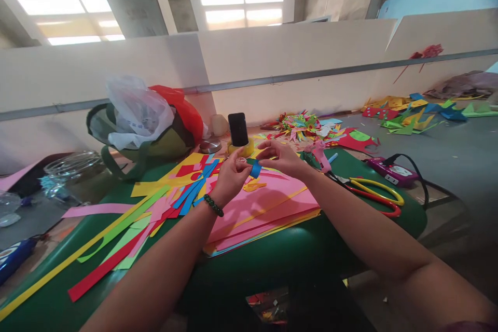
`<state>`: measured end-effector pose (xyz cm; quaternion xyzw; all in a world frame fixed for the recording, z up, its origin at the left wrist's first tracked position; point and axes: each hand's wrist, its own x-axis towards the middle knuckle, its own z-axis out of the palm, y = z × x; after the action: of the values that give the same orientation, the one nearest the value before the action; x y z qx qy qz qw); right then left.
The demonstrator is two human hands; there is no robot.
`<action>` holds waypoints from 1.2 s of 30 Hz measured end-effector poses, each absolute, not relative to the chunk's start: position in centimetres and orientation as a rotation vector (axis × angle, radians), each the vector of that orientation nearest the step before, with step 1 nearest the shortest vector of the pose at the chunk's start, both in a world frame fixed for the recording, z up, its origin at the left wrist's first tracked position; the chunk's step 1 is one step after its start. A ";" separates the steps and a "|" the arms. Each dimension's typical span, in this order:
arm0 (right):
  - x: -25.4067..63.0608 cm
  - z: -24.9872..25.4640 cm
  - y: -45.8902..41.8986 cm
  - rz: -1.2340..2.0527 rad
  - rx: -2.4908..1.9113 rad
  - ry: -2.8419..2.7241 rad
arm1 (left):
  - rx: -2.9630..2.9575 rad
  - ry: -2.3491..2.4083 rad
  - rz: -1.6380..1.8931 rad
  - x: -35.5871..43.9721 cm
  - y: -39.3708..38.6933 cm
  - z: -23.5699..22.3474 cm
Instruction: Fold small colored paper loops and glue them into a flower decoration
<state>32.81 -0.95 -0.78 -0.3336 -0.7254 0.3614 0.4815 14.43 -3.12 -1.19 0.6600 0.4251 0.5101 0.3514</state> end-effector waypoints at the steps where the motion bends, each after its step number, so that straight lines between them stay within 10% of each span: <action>1: 32.7 -0.9 -0.9 0.956 -0.800 -1.759 | 1.703 1.088 1.313 14.4 -3.1 -1.2; 36: 31.3 -1.2 -1.5 0.949 -0.754 -1.745 | 1.625 0.991 1.087 14.4 -3.2 -1.1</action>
<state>31.35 -1.52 -1.16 -0.3101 -0.7173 0.3901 0.4870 14.39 -3.23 -1.10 0.6595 0.4020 0.4411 0.4571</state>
